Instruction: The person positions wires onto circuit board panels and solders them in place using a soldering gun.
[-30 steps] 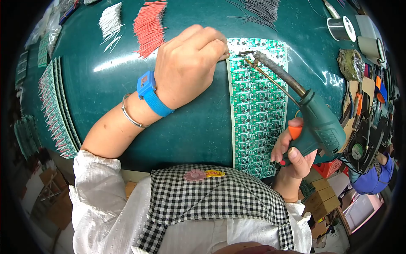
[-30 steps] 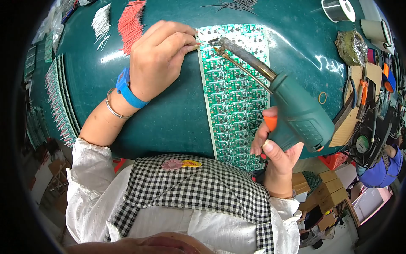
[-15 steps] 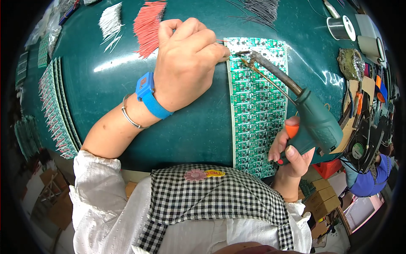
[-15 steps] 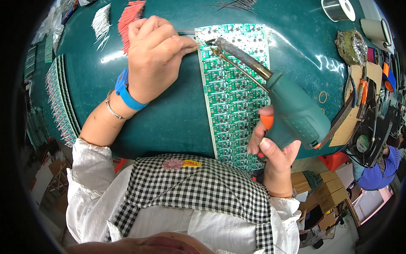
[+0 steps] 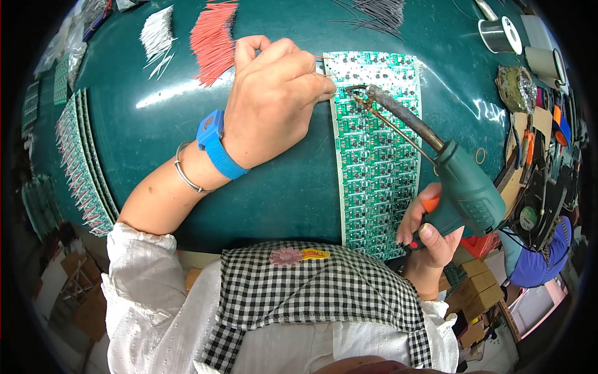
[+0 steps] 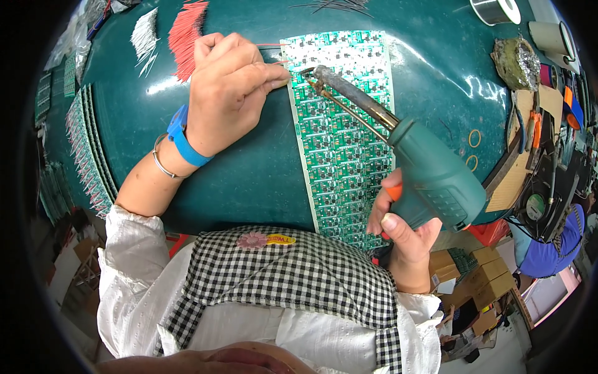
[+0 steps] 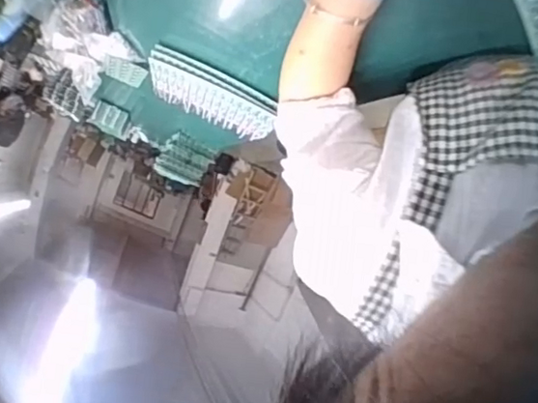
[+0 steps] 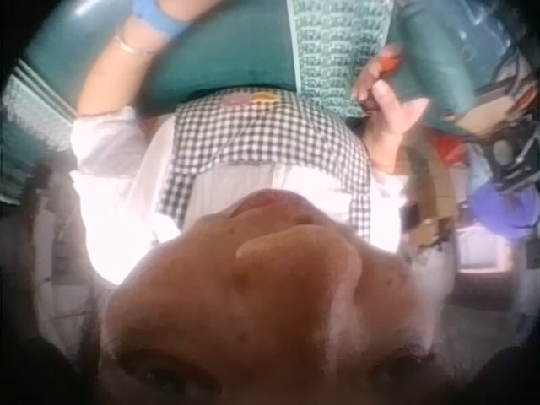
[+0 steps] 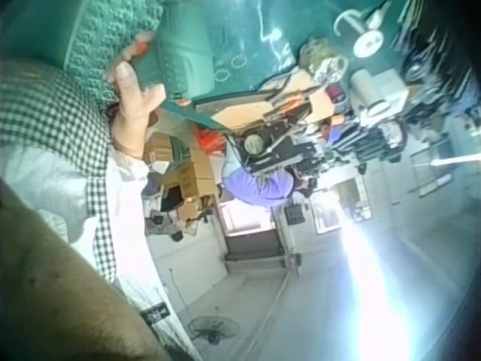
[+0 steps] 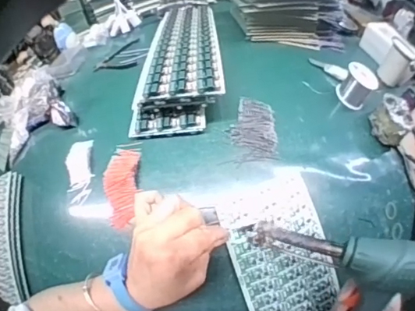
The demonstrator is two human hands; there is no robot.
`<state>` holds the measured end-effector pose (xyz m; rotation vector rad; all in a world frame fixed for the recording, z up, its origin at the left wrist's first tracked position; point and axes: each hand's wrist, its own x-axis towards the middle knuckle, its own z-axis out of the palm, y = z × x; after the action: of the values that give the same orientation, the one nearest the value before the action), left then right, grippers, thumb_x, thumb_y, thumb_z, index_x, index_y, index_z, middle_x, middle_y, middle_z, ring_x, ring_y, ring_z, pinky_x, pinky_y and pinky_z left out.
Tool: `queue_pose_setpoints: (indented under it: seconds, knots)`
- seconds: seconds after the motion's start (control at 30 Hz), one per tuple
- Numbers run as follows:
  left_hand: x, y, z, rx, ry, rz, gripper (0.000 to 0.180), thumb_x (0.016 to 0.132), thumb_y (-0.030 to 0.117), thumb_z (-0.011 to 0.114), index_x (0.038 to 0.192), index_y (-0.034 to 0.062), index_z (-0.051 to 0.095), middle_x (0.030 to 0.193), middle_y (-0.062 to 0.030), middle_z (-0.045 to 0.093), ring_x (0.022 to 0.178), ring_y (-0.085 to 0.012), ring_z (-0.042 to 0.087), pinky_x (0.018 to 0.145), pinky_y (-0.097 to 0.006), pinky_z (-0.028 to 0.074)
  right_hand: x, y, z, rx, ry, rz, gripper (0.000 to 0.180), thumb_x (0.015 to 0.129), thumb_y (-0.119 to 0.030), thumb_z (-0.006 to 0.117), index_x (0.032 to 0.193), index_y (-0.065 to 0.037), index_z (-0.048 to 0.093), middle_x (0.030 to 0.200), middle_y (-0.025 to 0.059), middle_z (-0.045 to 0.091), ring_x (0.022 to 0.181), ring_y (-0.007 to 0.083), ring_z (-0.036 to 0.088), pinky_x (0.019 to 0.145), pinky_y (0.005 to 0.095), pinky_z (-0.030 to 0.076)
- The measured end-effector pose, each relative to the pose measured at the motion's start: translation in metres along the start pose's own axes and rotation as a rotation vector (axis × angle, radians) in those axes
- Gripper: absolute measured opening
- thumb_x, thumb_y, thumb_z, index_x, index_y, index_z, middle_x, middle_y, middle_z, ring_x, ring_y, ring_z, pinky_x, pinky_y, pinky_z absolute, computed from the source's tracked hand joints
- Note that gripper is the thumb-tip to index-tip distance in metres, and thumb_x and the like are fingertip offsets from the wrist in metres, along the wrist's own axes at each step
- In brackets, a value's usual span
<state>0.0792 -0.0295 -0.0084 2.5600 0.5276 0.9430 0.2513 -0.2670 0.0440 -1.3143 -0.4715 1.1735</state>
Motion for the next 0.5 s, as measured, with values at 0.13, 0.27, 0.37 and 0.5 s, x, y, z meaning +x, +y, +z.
queue_pose_setpoints:
  seconds: [0.13,0.27,0.37,0.5]
  knots:
    - [0.0004,0.0007,-0.0013,0.005,-0.017,-0.007,0.016,0.064,-0.001,0.071,0.072,0.0118,0.067,0.072,0.0026,0.054,0.073,-0.0171,0.053,0.079,-0.040,0.033,-0.0004,0.0004,0.0024,0.002,0.012,0.027,0.051,0.080,-0.014,0.071,0.114,0.009,0.042,0.072,0.0107,0.051,0.050,0.0170,0.054,0.043,0.0312,0.050]
    - [-0.0004,0.0010,-0.0005,0.021,-0.019,-0.008,0.015,0.064,-0.001,0.070,0.072,0.0116,0.068,0.071,0.0026,0.054,0.073,-0.0171,0.053,0.080,-0.041,0.033,0.0013,0.0056,0.0034,-0.018,0.016,0.013,0.045,0.080,-0.014,0.071,0.109,0.007,0.044,0.074,0.0115,0.051,0.050,0.0170,0.053,0.044,0.0318,0.050]
    - [-0.0010,0.0004,-0.0001,0.038,-0.018,0.001,0.014,0.064,0.000,0.070,0.071,0.0114,0.069,0.071,0.0025,0.054,0.073,-0.0171,0.053,0.080,-0.041,0.033,0.0010,0.0081,0.0026,-0.034,0.015,-0.014,0.043,0.080,-0.014,0.071,0.106,0.006,0.044,0.075,0.0119,0.050,0.049,0.0169,0.053,0.043,0.0314,0.050]
    - [-0.0014,-0.0007,0.0000,0.022,-0.016,0.018,0.025,0.061,-0.003,0.074,0.080,0.0132,0.070,0.068,0.0026,0.050,0.071,-0.0171,0.051,0.079,-0.037,0.031,0.0011,0.0026,0.0011,0.031,0.021,-0.052,0.047,0.080,-0.015,0.070,0.111,0.008,0.043,0.074,0.0112,0.050,0.048,0.0168,0.052,0.041,0.0305,0.049]
